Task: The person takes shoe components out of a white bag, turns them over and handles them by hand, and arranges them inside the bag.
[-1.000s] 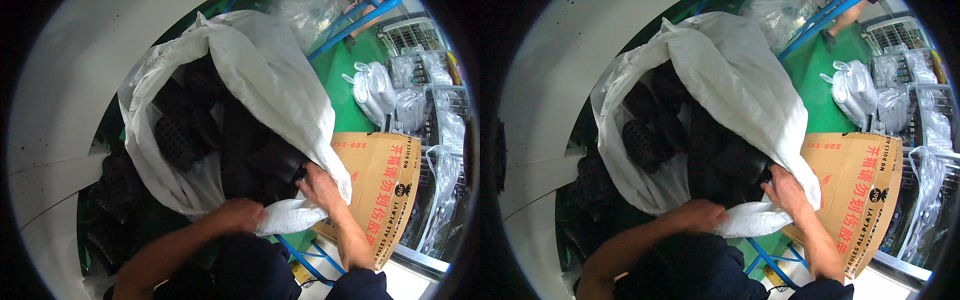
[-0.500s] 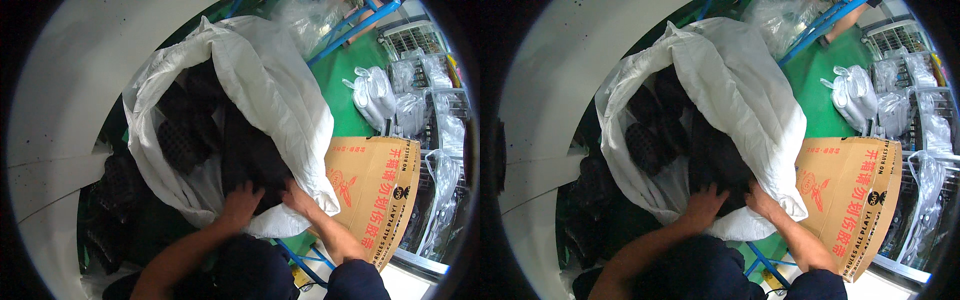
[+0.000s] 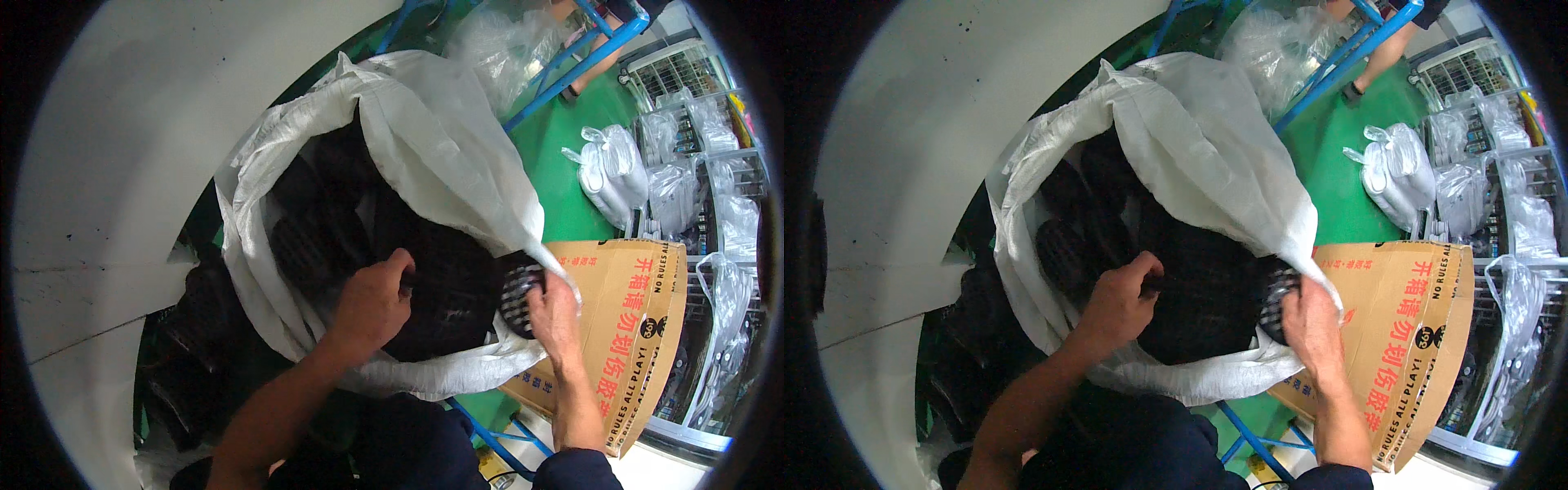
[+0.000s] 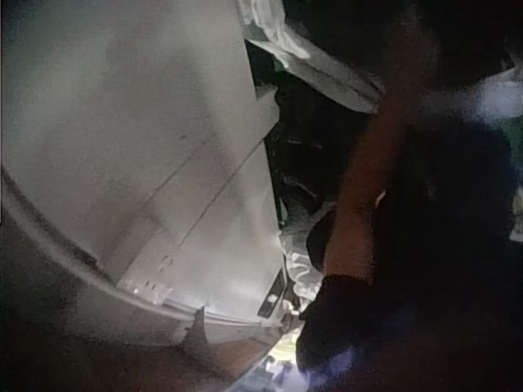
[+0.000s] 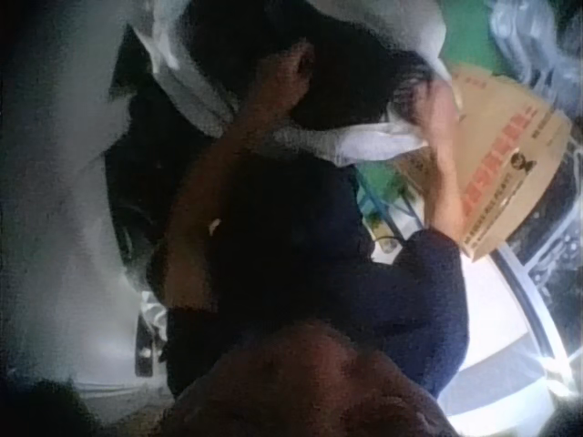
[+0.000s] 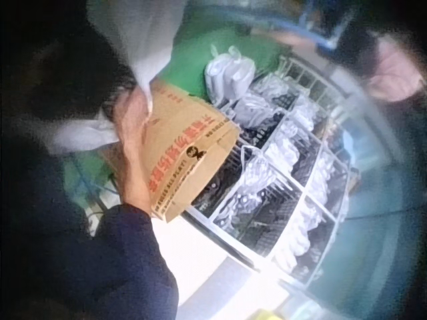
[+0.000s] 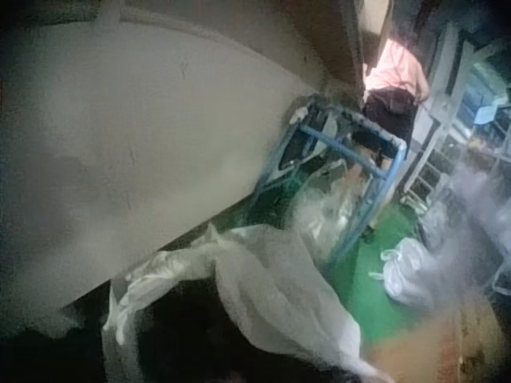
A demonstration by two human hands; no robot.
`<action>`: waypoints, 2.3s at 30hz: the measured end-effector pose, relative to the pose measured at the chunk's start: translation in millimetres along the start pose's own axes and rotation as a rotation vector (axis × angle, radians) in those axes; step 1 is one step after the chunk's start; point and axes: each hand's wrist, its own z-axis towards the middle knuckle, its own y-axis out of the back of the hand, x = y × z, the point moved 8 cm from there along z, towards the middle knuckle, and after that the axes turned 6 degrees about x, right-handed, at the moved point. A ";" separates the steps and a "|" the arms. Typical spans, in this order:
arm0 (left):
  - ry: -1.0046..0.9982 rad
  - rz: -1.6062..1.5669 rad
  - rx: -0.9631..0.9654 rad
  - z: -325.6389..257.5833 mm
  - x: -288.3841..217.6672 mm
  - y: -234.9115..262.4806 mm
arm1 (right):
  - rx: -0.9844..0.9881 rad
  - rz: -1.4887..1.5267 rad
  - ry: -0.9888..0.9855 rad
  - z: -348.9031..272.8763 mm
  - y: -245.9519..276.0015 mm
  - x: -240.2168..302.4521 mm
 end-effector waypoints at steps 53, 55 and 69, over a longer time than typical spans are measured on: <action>0.058 -1.346 -0.076 15.2 -6.8 51.8 | 0.301 1.156 0.192 7.2 -48.7 119.0; -0.052 -1.165 -0.150 27.9 -13.7 90.9 | 0.198 1.072 0.466 27.0 -48.5 154.0; 0.357 0.792 -0.361 5.9 92.4 185.8 | 0.354 0.548 0.352 149.8 -125.5 222.3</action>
